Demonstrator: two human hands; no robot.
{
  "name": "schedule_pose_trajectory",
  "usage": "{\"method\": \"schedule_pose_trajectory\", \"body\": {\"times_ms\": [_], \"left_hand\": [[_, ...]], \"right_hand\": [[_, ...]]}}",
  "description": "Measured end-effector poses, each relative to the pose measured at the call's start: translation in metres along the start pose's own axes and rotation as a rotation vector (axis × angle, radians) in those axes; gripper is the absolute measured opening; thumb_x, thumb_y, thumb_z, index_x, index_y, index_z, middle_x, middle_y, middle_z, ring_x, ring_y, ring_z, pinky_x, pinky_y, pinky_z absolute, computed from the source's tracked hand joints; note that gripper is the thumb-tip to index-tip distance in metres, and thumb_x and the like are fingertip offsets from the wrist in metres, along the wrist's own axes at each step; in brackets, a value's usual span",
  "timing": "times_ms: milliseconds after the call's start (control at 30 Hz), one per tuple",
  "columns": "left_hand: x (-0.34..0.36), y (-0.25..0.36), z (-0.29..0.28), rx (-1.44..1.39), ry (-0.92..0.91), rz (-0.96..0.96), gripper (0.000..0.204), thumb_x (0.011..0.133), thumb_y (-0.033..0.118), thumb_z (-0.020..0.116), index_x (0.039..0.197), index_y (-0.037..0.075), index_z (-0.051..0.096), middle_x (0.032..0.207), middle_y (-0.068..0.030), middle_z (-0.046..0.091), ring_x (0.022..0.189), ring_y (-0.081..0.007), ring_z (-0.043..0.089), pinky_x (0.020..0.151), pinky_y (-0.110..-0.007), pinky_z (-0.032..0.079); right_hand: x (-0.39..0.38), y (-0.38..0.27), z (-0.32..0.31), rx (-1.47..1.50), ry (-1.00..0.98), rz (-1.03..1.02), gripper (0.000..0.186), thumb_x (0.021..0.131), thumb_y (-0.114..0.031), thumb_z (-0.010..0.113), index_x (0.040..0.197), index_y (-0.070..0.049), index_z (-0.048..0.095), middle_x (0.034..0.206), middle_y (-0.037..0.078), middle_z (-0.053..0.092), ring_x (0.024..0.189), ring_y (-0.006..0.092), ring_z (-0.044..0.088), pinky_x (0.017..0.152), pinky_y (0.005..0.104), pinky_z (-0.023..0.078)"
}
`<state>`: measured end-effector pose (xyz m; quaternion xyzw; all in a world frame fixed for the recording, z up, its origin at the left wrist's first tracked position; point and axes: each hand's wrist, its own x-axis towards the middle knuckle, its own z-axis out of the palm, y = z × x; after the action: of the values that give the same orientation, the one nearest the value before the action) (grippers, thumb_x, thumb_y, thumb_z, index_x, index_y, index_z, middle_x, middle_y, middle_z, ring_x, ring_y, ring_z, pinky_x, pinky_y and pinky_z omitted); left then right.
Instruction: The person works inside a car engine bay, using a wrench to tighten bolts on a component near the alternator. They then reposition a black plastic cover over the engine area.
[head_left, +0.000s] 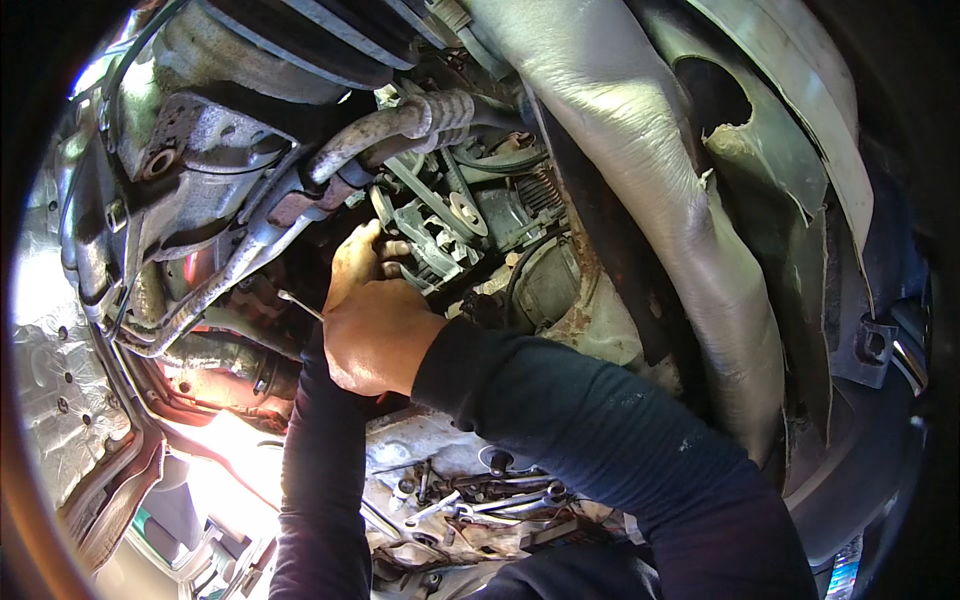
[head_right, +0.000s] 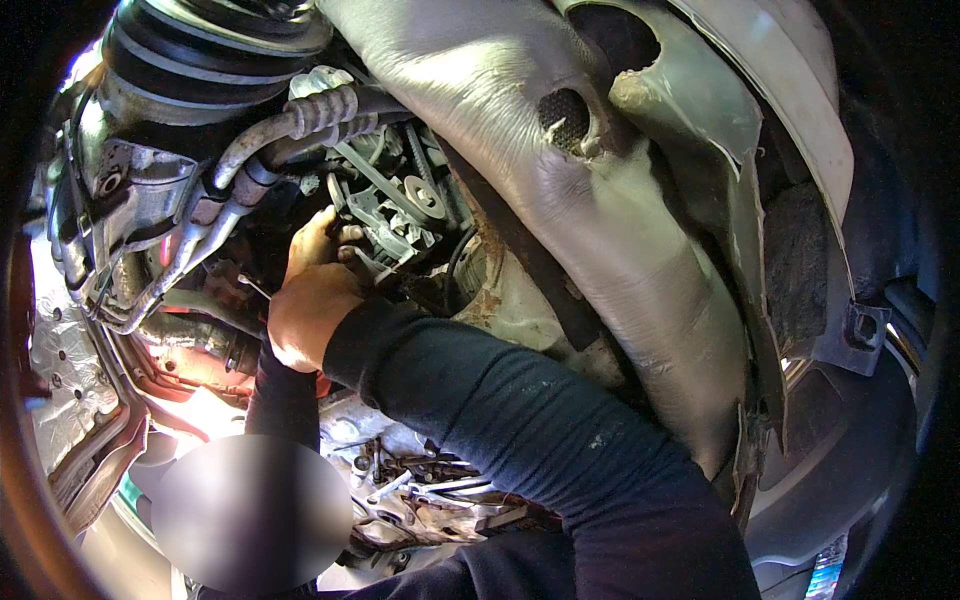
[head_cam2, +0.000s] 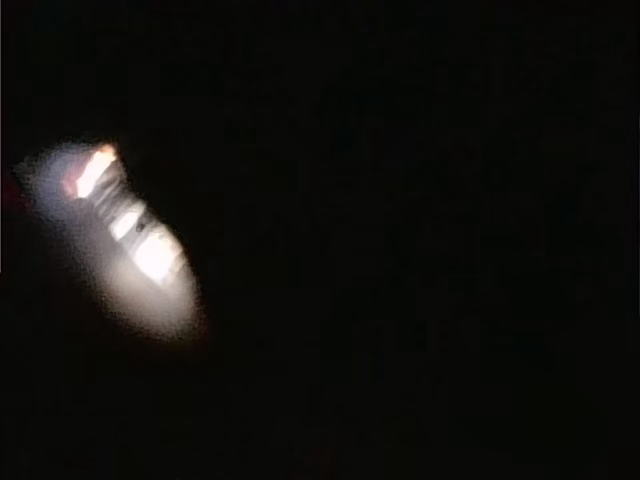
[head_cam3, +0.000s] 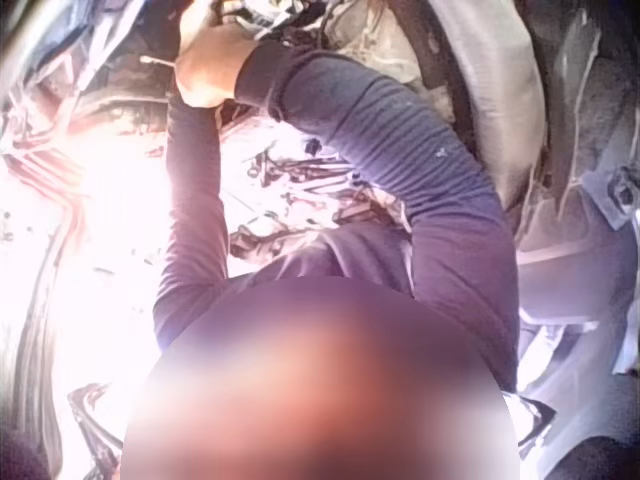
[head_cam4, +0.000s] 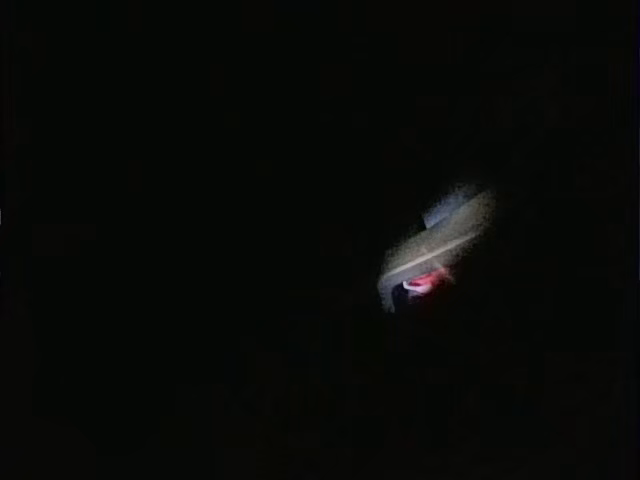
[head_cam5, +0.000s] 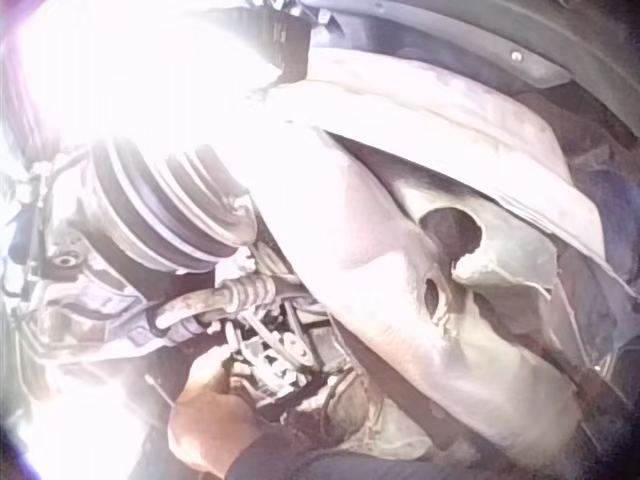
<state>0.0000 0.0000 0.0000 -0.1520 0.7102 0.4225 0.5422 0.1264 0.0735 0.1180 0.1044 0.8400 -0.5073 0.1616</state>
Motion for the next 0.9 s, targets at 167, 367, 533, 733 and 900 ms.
{"method": "schedule_pose_trajectory", "body": {"times_ms": [167,367,533,733,900], "left_hand": [[-0.002,-0.01,0.012,-0.291,0.013,0.013,0.014,0.102,0.03,0.059,0.103,0.017,0.062,0.07,0.0016,0.057,0.051,-0.0115,0.047,0.048,-0.025,0.044],[0.017,-0.001,0.003,0.097,0.033,0.022,0.031,0.104,0.039,0.058,0.089,0.013,0.06,0.065,0.0028,0.052,0.051,-0.0101,0.042,0.047,-0.027,0.035],[0.0,-0.005,0.011,0.114,0.063,0.106,0.026,0.105,0.036,0.053,0.097,0.014,0.064,0.068,0.0013,0.059,0.052,-0.0103,0.044,0.051,-0.028,0.04],[0.002,-0.001,0.017,-0.096,0.059,-0.033,0.026,0.105,0.036,0.055,0.089,0.016,0.058,0.065,0.0026,0.053,0.051,-0.0094,0.042,0.051,-0.027,0.041],[0.003,0.004,0.015,0.091,0.079,-0.013,0.036,0.103,0.045,0.058,0.084,0.015,0.057,0.062,0.002,0.05,0.051,-0.0109,0.043,0.051,-0.028,0.04]], "right_hand": [[0.004,0.001,-0.006,-0.003,-0.067,0.015,0.029,0.086,-0.026,0.062,0.1,-0.008,0.081,0.096,0.012,0.079,0.092,0.0306,0.077,0.077,0.0449,0.06],[0.004,0.0,0.003,0.008,0.017,-0.028,0.029,0.085,-0.026,0.063,0.098,-0.007,0.08,0.095,0.012,0.078,0.091,0.0305,0.077,0.075,0.0448,0.06],[0.005,0.003,0.003,-0.006,0.021,-0.037,0.028,0.083,-0.026,0.063,0.094,-0.007,0.08,0.092,0.013,0.078,0.087,0.0303,0.077,0.073,0.045,0.06],[0.006,0.002,0.005,-0.027,0.048,-0.051,0.026,0.083,-0.026,0.064,0.091,-0.007,0.08,0.088,0.013,0.078,0.084,0.0307,0.077,0.072,0.0447,0.059],[0.008,0.002,0.01,-0.004,0.067,-0.027,0.026,0.082,-0.026,0.065,0.091,-0.008,0.08,0.087,0.013,0.077,0.085,0.0324,0.076,0.073,0.0466,0.059]]}}
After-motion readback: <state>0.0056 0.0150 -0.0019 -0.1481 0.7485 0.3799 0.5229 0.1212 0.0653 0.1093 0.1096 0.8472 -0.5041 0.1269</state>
